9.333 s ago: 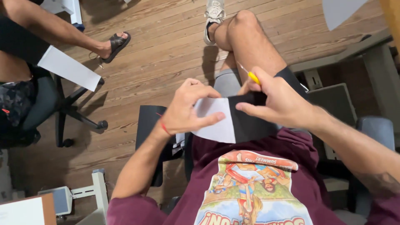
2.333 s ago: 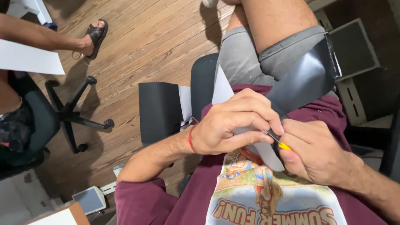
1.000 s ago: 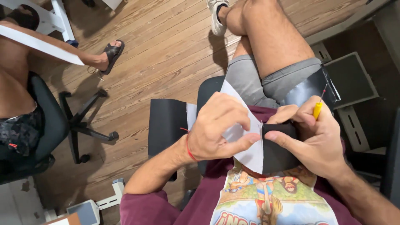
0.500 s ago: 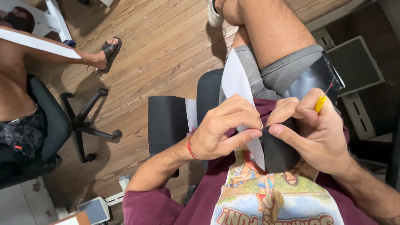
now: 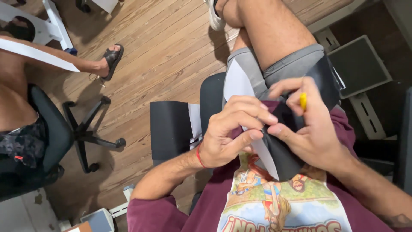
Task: Trimming edges and peeling backing from a leather piece using a small hand tool
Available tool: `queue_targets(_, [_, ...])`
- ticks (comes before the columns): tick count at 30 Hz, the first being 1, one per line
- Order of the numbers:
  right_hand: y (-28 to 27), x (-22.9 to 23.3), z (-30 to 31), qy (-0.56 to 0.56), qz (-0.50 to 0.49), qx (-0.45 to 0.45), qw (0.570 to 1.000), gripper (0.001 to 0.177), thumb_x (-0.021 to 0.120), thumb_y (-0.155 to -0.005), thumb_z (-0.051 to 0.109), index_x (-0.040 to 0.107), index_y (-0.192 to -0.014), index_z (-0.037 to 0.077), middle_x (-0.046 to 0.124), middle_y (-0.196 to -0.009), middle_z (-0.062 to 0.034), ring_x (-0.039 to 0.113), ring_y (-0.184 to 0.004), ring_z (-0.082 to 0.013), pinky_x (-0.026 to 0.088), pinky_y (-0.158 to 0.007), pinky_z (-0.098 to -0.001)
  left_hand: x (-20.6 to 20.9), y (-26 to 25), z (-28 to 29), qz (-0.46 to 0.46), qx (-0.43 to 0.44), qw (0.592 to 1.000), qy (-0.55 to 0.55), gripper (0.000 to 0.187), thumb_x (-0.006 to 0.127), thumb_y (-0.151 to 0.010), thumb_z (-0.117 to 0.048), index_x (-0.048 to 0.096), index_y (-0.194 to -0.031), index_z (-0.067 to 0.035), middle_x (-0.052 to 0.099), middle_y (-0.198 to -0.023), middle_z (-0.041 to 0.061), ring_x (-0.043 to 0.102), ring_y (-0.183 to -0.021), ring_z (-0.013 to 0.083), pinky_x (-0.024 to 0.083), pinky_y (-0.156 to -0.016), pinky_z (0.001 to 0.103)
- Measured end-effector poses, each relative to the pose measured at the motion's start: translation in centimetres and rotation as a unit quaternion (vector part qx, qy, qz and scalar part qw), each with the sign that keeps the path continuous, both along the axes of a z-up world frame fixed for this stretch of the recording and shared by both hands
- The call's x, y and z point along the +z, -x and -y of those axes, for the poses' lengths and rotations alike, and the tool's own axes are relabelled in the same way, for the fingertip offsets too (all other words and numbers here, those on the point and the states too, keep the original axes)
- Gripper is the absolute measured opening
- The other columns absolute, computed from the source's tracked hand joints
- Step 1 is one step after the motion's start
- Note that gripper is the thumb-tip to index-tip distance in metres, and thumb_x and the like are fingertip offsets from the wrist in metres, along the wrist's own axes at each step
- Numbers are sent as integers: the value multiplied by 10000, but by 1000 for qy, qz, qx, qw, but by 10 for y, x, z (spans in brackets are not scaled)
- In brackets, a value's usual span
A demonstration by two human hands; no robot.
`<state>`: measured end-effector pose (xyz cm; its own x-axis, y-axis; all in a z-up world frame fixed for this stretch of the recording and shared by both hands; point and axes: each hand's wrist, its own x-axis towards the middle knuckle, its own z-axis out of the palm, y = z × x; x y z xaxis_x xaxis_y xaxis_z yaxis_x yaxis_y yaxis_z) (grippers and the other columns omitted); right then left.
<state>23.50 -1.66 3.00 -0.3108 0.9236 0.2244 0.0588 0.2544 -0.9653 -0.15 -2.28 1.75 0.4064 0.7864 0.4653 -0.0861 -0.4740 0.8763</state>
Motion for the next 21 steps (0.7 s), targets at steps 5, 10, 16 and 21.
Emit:
queue_targets(5, [-19,11,21,-341,202,-87,914,421,388,-1172,182,585,-858,-16,636,-948,-256,539,-865,-449,477,-916,-624,14,-6,7,6,88,995,-56,222,617,-1239,-231,692,-1105,-71,789,-1193,108,730,-1117,331,570,-1129,472])
queue_targets(10, [-17,25,46,-308,270,21,912,438,461,-1129,257,532,-726,104,438,-657,-82,384,-514,-311,329,-520,-478,4,-9,18,-7,131,988,-77,191,664,-1219,-224,731,-1118,-76,808,-1211,94,753,-1090,278,571,-1083,423])
queue_targets(16, [-15,18,53,-296,344,12,891,437,522,-1120,267,511,-703,139,425,-616,-48,398,-490,-300,332,-503,-444,-4,-13,24,-1,129,988,-86,133,747,-1180,-192,770,-1131,-71,821,-1248,79,755,-1073,254,585,-1044,394])
queue_targets(21, [-9,16,50,-300,330,19,895,454,477,-1125,272,458,-688,150,416,-623,-41,366,-491,-296,316,-496,-442,-8,-15,23,2,133,988,-81,144,749,-1179,-214,778,-1118,-88,817,-1241,65,717,-1063,256,590,-1019,382])
